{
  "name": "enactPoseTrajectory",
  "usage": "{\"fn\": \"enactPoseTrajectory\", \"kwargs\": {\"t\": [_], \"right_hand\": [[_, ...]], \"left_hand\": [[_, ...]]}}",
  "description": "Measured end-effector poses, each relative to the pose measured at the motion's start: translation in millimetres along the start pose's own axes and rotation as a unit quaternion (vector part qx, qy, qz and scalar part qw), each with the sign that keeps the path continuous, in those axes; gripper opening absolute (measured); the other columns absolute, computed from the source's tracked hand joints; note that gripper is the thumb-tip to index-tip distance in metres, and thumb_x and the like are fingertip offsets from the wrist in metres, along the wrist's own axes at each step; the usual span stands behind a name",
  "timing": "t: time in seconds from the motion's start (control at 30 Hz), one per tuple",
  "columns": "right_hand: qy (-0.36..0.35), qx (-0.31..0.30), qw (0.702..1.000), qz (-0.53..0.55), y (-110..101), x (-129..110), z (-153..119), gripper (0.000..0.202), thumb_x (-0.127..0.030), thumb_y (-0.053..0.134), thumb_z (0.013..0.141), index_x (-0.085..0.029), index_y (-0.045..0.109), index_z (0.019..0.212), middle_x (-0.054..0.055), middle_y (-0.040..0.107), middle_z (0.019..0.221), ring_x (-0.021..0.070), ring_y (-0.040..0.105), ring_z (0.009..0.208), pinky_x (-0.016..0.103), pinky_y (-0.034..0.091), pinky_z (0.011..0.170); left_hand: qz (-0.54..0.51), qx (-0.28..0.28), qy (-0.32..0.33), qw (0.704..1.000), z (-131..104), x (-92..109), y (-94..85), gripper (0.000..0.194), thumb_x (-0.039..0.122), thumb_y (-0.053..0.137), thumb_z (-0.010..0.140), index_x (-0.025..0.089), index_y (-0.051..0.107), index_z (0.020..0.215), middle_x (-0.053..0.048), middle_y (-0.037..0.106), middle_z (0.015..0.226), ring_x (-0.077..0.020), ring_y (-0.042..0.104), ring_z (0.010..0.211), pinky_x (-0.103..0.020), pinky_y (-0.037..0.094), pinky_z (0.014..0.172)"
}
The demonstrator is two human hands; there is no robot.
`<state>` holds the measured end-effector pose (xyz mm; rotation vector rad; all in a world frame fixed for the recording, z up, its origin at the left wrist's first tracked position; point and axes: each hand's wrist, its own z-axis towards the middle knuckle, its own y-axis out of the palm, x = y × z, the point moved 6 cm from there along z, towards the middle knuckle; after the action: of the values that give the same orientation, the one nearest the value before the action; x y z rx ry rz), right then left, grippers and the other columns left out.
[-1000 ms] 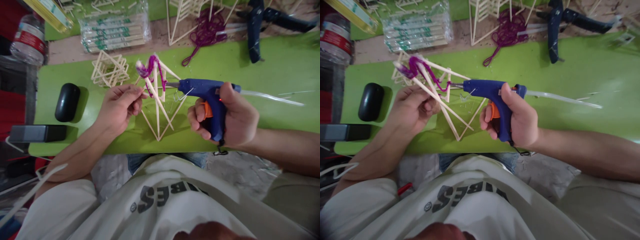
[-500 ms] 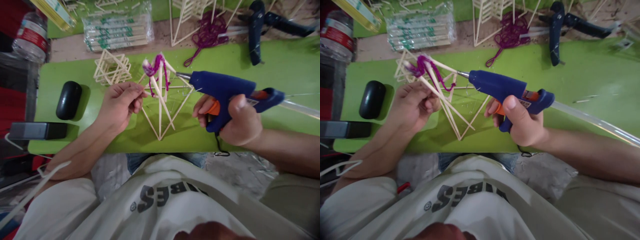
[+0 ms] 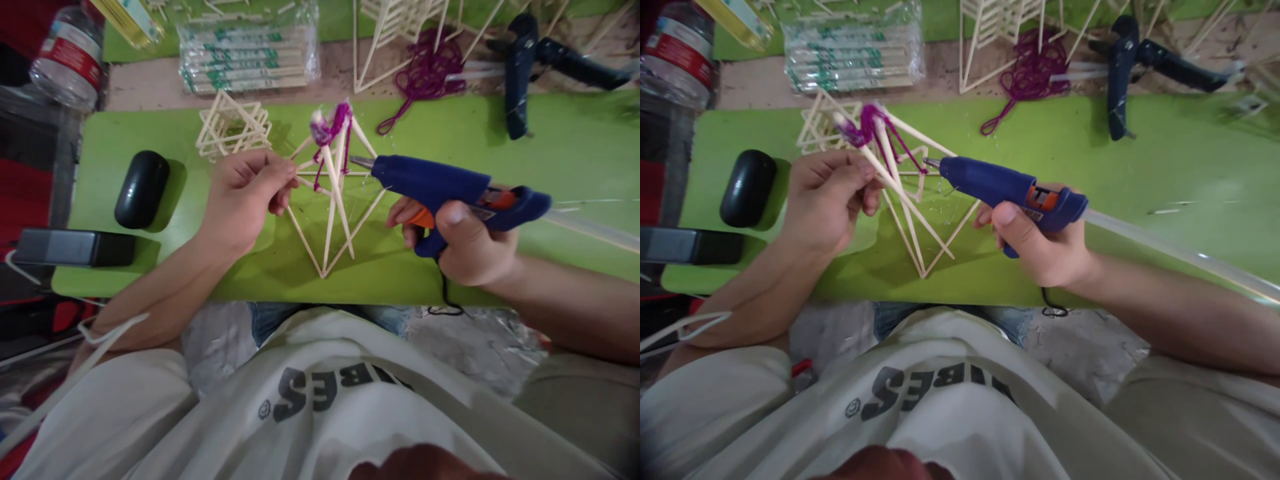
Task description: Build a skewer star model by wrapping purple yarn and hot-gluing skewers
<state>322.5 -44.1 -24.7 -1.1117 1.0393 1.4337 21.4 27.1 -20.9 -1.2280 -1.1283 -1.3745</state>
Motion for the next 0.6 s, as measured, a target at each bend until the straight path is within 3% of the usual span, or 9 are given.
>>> {"fn": "enactPoseTrajectory", "kwargs": {"t": [0.13, 0.4, 0.6], "right_hand": [[0.025, 0.009, 1.000, -0.006, -0.2, 2.7, -0.8, 0.041, -0.063, 0.086, 0.108, -0.025, 0.095, 0.096, 0.008, 0.089, 0.095, 0.0213, 0.080, 0.075, 0.032, 0.055, 0.050], [0.049, -0.010, 0.999, 0.010, 0.6, -1.1, -6.8, 0.040, -0.061, 0.086, 0.109, -0.024, 0.095, 0.099, 0.008, 0.089, 0.100, 0.0169, 0.074, 0.067, 0.033, 0.054, 0.054], [0.033, -0.007, 0.999, 0.010, 0.6, -6.4, -8.3, 0.036, -0.059, 0.085, 0.110, -0.027, 0.096, 0.099, 0.007, 0.087, 0.096, 0.0200, 0.078, 0.073, 0.034, 0.056, 0.054]], "left_hand": [[0.018, -0.018, -0.002, 1.000, 0.2, 1.6, 1.4, 0.027, 0.031, 0.091, 0.105, 0.024, 0.089, 0.080, 0.001, 0.071, 0.065, -0.0085, 0.059, 0.051, -0.023, 0.041, 0.046], [0.000, -0.022, -0.056, 0.998, -2.6, 9.3, 7.1, 0.036, 0.045, 0.086, 0.107, 0.023, 0.086, 0.079, -0.001, 0.070, 0.064, -0.0103, 0.058, 0.051, -0.026, 0.042, 0.047], [-0.065, -0.037, -0.117, 0.990, -2.2, 4.1, 6.1, 0.031, 0.051, 0.093, 0.091, 0.023, 0.085, 0.080, -0.001, 0.069, 0.063, -0.0107, 0.054, 0.050, -0.030, 0.038, 0.043]]}}
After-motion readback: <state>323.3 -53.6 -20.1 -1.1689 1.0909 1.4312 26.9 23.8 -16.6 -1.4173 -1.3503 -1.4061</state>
